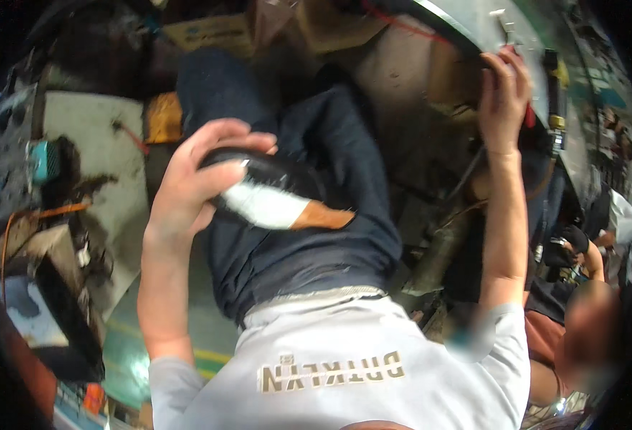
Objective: The person is repairing a black shoe by hand while seated. They use pliers to trim excess material from the shoe's sole, apply glue from a bottle to the seam, and use a pneumatic nail gun to secure the parts. The process involves repeated trimming, gluing, and nailing actions.
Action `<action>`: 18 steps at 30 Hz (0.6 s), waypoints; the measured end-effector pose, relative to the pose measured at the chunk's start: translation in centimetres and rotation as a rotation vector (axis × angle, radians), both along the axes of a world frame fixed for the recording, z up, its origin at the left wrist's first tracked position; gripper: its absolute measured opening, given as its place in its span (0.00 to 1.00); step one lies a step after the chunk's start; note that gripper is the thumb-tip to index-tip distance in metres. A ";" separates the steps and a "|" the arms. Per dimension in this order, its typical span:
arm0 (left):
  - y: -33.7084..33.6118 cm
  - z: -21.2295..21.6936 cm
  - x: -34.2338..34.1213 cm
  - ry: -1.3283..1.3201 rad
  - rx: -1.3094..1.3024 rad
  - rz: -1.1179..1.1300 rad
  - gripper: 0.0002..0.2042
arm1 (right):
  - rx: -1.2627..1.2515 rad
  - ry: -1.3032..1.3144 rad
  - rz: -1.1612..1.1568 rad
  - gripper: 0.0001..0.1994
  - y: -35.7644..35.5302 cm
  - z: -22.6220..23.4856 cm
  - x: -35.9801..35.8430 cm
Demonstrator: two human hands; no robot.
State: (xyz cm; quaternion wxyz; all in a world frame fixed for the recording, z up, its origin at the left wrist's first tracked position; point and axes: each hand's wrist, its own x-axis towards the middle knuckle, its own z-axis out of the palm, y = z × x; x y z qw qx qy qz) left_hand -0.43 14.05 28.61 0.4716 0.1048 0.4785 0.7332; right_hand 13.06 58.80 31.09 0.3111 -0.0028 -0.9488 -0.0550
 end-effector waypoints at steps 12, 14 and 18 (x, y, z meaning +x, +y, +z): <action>6.2 -2.1 -2.9 0.232 -0.049 -0.106 0.28 | -1.918 -0.487 0.402 0.34 -22.0 -6.0 -1.8; 7.2 -2.6 -2.1 -0.101 0.019 0.091 0.29 | -1.976 -0.476 0.424 0.34 -21.3 -6.6 -2.2; 8.1 -5.7 3.6 -0.027 0.043 0.361 0.29 | -2.086 -0.568 0.461 0.36 -19.5 -7.7 -1.7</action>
